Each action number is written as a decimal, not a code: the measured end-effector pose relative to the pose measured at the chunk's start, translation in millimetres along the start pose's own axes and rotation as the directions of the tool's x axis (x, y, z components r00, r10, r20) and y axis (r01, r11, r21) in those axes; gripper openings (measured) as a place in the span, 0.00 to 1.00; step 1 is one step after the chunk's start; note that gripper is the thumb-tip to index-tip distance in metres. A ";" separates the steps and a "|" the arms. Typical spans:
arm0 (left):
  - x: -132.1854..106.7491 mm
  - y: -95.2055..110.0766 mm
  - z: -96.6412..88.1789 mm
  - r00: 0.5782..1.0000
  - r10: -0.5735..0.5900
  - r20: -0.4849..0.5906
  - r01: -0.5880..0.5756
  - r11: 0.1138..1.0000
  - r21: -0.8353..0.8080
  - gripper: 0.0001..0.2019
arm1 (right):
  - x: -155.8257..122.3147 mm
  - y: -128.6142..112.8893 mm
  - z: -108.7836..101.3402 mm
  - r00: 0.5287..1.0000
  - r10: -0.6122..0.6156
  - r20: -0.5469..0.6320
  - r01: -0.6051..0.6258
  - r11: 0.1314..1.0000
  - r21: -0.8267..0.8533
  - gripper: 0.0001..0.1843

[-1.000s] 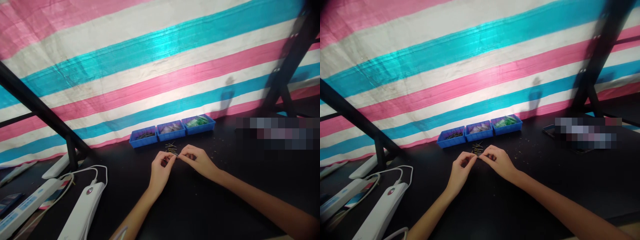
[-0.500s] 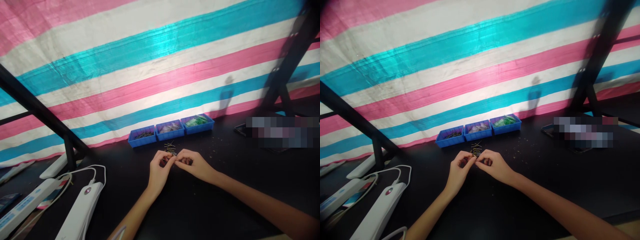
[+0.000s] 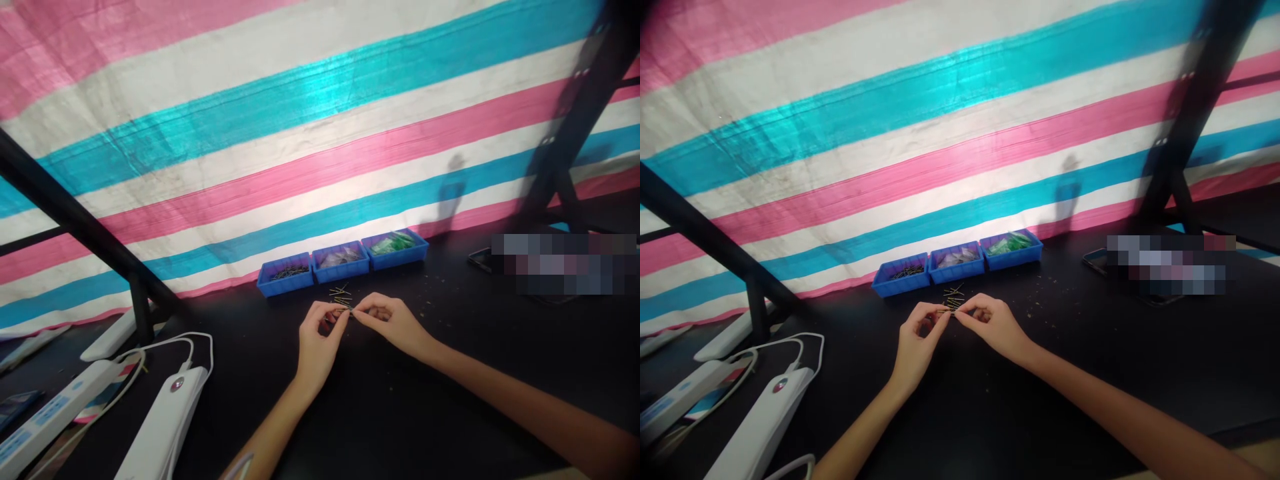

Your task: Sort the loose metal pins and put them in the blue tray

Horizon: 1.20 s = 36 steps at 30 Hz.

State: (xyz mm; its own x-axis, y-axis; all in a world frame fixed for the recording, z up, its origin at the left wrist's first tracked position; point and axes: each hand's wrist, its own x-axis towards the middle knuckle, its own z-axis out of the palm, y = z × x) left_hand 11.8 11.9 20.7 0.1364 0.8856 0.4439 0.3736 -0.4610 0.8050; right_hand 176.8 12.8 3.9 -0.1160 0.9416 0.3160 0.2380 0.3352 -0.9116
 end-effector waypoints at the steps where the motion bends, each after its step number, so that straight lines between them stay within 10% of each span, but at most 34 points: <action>1: 0.1 0.0 -0.1 1.000 -0.002 0.001 0.002 1.000 0.002 0.08 | 0.1 -0.2 0.0 1.000 0.006 -0.004 -0.006 1.000 0.012 0.13; 15: 10.1 0.1 -10.1 0.999 -0.028 0.029 0.026 0.997 0.067 0.12 | 5.2 -1.5 -7.0 0.991 0.118 -0.059 -0.109 0.984 0.139 0.17; 24: 15.1 -26.9 -30.8 0.987 -0.149 0.060 0.078 0.772 0.631 0.14 | 9.6 4.5 -9.6 0.973 0.174 -0.151 -0.159 0.981 0.108 0.20; 36: 13.0 -28.2 -28.3 0.972 -0.144 0.185 0.009 0.812 0.583 0.06 | 8.8 7.1 -6.5 0.967 0.184 -0.174 -0.173 0.982 0.076 0.20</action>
State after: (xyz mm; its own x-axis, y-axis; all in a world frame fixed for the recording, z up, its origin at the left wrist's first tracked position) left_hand -22.9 34.9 14.8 0.2484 0.9377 0.2429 0.8399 -0.3334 0.4283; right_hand 183.7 23.7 1.9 0.0994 0.9780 0.1835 0.1809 0.1636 -0.9698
